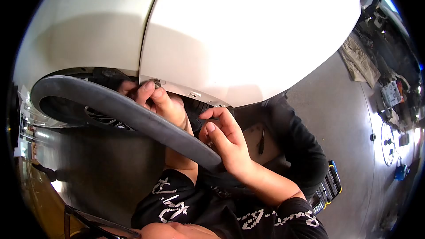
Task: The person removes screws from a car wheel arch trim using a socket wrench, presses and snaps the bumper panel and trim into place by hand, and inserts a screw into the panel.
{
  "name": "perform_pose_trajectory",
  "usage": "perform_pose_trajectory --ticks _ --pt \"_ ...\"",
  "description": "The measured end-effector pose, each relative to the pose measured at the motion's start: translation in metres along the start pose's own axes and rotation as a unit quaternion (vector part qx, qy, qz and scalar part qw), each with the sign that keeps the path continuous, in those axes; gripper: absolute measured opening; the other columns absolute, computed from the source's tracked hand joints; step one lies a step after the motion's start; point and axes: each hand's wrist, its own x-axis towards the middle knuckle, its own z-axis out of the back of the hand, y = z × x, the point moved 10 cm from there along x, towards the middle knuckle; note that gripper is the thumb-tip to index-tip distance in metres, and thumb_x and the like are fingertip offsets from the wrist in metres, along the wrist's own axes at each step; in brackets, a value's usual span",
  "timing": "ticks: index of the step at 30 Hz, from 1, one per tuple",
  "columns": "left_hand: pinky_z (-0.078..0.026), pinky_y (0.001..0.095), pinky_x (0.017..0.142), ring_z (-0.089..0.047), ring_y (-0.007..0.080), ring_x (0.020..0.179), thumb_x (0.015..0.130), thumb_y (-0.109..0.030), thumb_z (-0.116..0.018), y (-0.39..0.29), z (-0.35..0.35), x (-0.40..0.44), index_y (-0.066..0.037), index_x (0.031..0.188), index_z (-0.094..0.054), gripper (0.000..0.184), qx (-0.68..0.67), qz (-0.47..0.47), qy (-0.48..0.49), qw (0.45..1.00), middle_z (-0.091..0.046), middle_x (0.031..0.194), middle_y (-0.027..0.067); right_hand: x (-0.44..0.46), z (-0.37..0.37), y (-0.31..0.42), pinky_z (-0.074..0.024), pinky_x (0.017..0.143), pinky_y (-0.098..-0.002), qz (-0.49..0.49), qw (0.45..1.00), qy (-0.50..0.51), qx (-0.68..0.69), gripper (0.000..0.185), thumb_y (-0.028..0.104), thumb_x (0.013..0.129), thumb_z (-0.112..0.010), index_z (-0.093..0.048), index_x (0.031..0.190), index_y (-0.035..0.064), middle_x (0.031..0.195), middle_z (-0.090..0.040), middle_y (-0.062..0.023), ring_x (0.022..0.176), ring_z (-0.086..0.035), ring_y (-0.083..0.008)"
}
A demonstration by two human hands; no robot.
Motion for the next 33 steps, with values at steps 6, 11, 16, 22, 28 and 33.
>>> perform_pose_trajectory --ticks 6,11,16,22,28,33 --pt "-0.046 0.0429 0.094 -0.052 0.0293 0.109 0.103 -0.025 -0.067 0.0 0.0 0.002 -0.006 0.105 -0.061 0.02 -0.024 0.034 -0.009 0.999 -0.052 0.122 0.019 0.001 -0.001 -0.004 -0.0447 0.076 -0.0253 -0.02 1.0 0.001 -0.004 0.022 0.015 0.111 -0.05 -0.049 0.13 0.0053 0.087 -0.061 -0.0026 0.08 -0.055 -0.0079" --pt "-0.045 0.0412 0.092 -0.051 0.0267 0.108 0.103 -0.025 -0.068 0.006 -0.004 0.003 -0.007 0.104 -0.059 0.02 -0.102 0.108 -0.067 0.987 -0.05 0.119 0.0164 0.0 -0.01 -0.001 -0.0449 0.075 -0.0252 -0.02 1.0 0.003 0.001 0.022 0.015 0.111 -0.049 -0.049 0.13 0.0058 0.087 -0.062 -0.0029 0.08 -0.055 -0.0078" --pt "-0.043 0.038 0.089 -0.049 0.0239 0.102 0.103 -0.028 -0.067 0.009 -0.001 0.005 -0.009 0.103 -0.058 0.021 -0.07 0.061 -0.024 0.995 -0.049 0.113 0.0135 -0.003 -0.011 -0.003 -0.045 0.075 -0.0252 -0.033 0.999 0.018 0.008 0.021 0.015 0.111 -0.048 -0.049 0.13 0.0058 0.087 -0.062 -0.0031 0.08 -0.055 -0.008" --pt "-0.042 0.0358 0.088 -0.049 0.0241 0.1 0.103 -0.03 -0.068 0.013 0.0 0.006 -0.01 0.103 -0.061 0.022 -0.046 0.045 0.05 0.997 -0.05 0.113 0.0131 -0.003 -0.006 -0.006 -0.0452 0.075 -0.0255 -0.04 0.999 0.021 0.012 0.021 0.016 0.111 -0.048 -0.049 0.13 0.0055 0.088 -0.062 -0.0031 0.08 -0.055 -0.008" --pt "-0.043 0.0388 0.09 -0.05 0.0255 0.103 0.104 -0.026 -0.066 -0.004 -0.007 0.0 -0.005 0.105 -0.059 0.022 -0.018 0.046 0.018 0.999 -0.052 0.113 0.0157 -0.002 -0.001 -0.008 -0.0457 0.076 -0.0256 -0.04 0.999 0.009 0.011 0.021 0.015 0.111 -0.048 -0.049 0.13 0.0053 0.089 -0.062 -0.003 0.08 -0.056 -0.0084" --pt "-0.044 0.0426 0.092 -0.051 0.0277 0.109 0.101 -0.018 -0.067 -0.004 -0.007 -0.006 -0.004 0.108 -0.057 0.019 -0.057 0.095 -0.03 0.993 -0.052 0.119 0.0183 -0.006 -0.004 -0.003 -0.0466 0.077 -0.0255 -0.031 0.999 0.015 0.013 0.021 0.015 0.111 -0.048 -0.05 0.129 0.0055 0.09 -0.062 -0.003 0.082 -0.057 -0.0084"
